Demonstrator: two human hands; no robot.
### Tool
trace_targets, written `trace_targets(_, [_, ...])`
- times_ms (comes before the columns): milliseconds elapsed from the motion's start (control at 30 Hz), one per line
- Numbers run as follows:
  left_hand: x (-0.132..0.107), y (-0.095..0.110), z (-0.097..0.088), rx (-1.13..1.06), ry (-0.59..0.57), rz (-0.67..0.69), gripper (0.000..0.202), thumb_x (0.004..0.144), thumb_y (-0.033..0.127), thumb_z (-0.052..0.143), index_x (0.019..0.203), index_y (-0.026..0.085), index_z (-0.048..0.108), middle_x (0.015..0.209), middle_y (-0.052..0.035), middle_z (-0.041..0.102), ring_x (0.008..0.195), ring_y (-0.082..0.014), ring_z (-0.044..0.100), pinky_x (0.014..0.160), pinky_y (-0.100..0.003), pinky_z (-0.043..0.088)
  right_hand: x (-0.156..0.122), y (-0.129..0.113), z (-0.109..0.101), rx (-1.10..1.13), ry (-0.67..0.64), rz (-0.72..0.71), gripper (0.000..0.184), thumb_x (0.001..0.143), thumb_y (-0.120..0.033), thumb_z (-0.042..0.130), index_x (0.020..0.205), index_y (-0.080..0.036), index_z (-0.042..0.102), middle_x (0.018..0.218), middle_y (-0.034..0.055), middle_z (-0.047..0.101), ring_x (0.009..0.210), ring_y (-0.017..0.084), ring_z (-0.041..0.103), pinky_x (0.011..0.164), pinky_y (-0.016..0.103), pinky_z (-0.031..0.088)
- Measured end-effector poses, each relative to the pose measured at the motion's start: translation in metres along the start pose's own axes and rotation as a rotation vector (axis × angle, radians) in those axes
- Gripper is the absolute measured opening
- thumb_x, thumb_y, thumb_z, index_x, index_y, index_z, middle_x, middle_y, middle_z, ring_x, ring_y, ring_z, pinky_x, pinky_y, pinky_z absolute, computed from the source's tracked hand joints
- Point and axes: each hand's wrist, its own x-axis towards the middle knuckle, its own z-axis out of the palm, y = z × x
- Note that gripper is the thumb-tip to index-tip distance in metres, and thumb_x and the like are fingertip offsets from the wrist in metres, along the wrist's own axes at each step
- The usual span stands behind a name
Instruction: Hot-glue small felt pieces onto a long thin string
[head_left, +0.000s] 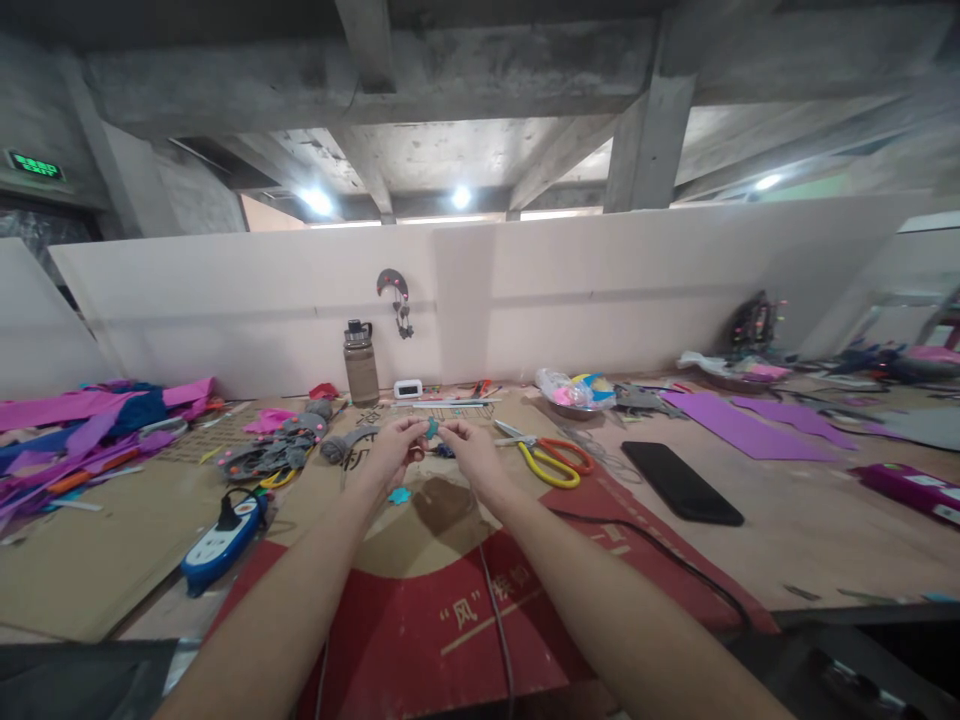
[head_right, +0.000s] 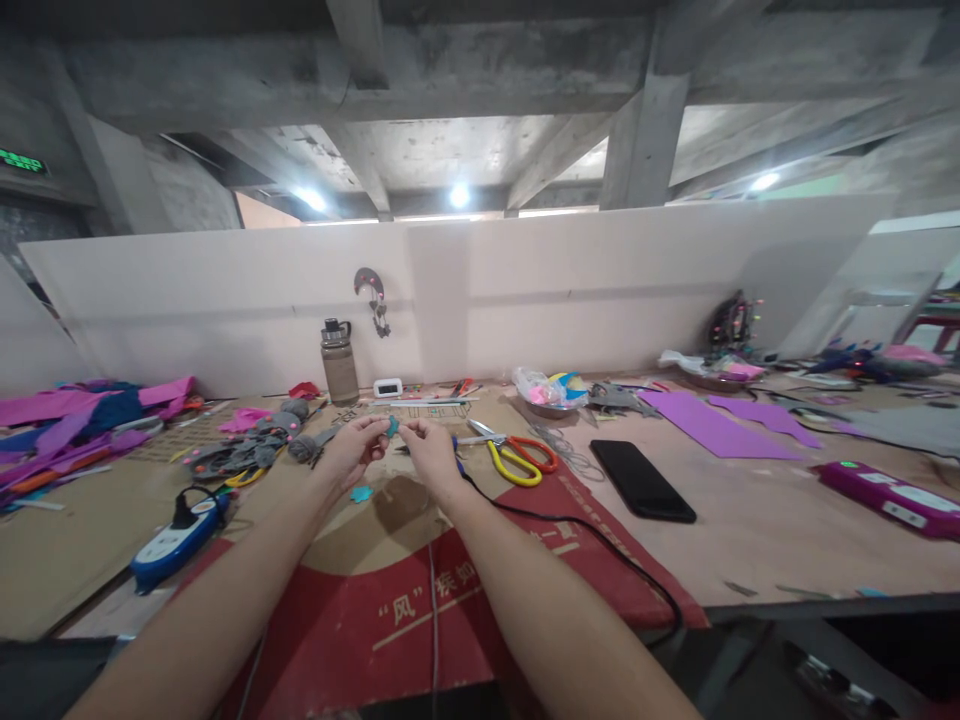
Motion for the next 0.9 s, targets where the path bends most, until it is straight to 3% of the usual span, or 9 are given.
trace_targets(200, [0.006, 0.009, -0.015, -0.057, 0.244, 0.061, 0.029, 0.058, 0.03, 0.073, 0.076, 0.014, 0.058, 0.052, 0.005, 0.051, 0.042, -0.0044, 0.046, 0.034, -0.013, 0.023, -0.002, 0.0, -0.001, -0.024, -0.024, 0.076, 0.027, 0.074, -0.04, 0.047, 0.07, -0.017, 0.061, 0.048, -0.005, 0.04, 0.047, 0.008, 0.034, 0.046, 0.02, 0.028])
trace_targets(300, [0.011, 0.014, -0.029, -0.114, 0.373, 0.096, 0.027, 0.058, 0.027, 0.072, 0.076, 0.014, 0.057, 0.051, 0.006, 0.05, 0.041, -0.0047, 0.048, 0.033, -0.013, 0.023, -0.004, -0.007, -0.003, 0.026, -0.13, 0.184, 0.024, 0.074, -0.039, 0.048, 0.071, -0.017, 0.059, 0.046, -0.0079, 0.031, 0.041, 0.006, 0.024, 0.04, 0.019, 0.019])
trace_targets(433, [0.016, 0.022, -0.052, -0.28, 0.549, 0.14, 0.021, 0.058, 0.02, 0.07, 0.069, 0.015, 0.053, 0.053, 0.0054, 0.053, 0.041, -0.0041, 0.048, 0.033, -0.012, 0.025, -0.005, -0.02, -0.011, 0.097, -0.328, 0.308, 0.023, 0.071, -0.039, 0.053, 0.074, -0.017, 0.059, 0.049, -0.009, 0.032, 0.039, 0.003, 0.018, 0.037, 0.018, 0.012])
trace_targets(567, [0.018, 0.03, -0.065, -0.321, 0.58, 0.154, 0.018, 0.061, 0.018, 0.066, 0.067, 0.016, 0.05, 0.052, 0.0065, 0.051, 0.04, -0.0026, 0.046, 0.033, -0.011, 0.026, -0.006, -0.03, -0.024, 0.071, -0.584, 0.301, 0.026, 0.07, -0.042, 0.059, 0.077, -0.017, 0.062, 0.051, -0.0086, 0.035, 0.04, 0.003, 0.019, 0.038, 0.018, 0.011])
trace_targets(667, [0.016, 0.031, -0.062, -0.315, 0.543, 0.135, 0.017, 0.061, 0.017, 0.067, 0.069, 0.015, 0.052, 0.053, 0.0051, 0.053, 0.041, -0.003, 0.048, 0.033, -0.011, 0.027, -0.004, -0.032, -0.033, -0.061, -0.721, 0.261, 0.033, 0.076, -0.047, 0.052, 0.08, -0.017, 0.066, 0.056, -0.0045, 0.047, 0.041, 0.004, 0.027, 0.039, 0.019, 0.019])
trace_targets(733, [0.014, 0.029, -0.056, -0.291, 0.496, 0.115, 0.017, 0.061, 0.017, 0.069, 0.07, 0.014, 0.055, 0.054, 0.0042, 0.053, 0.042, -0.004, 0.049, 0.032, -0.011, 0.028, 0.001, -0.029, -0.041, -0.281, -0.588, 0.189, 0.038, 0.081, -0.048, 0.043, 0.078, -0.018, 0.067, 0.06, -0.0007, 0.055, 0.044, 0.007, 0.037, 0.043, 0.021, 0.028])
trace_targets(800, [0.012, 0.026, -0.048, -0.217, 0.398, 0.103, 0.019, 0.061, 0.02, 0.07, 0.073, 0.013, 0.057, 0.055, 0.0041, 0.053, 0.043, -0.0043, 0.05, 0.033, -0.011, 0.029, 0.009, -0.021, -0.049, -0.592, -0.297, 0.095, 0.038, 0.083, -0.044, 0.041, 0.07, -0.018, 0.065, 0.06, 0.0022, 0.06, 0.05, 0.011, 0.048, 0.05, 0.023, 0.034])
trace_targets(900, [0.01, 0.023, -0.04, -0.153, 0.313, 0.105, 0.021, 0.061, 0.023, 0.071, 0.076, 0.013, 0.059, 0.055, 0.0039, 0.053, 0.043, -0.0043, 0.05, 0.033, -0.011, 0.029, 0.017, -0.006, -0.057, -0.765, -0.144, 0.108, 0.029, 0.077, -0.037, 0.052, 0.059, -0.016, 0.061, 0.059, 0.0084, 0.061, 0.063, 0.018, 0.056, 0.059, 0.027, 0.036])
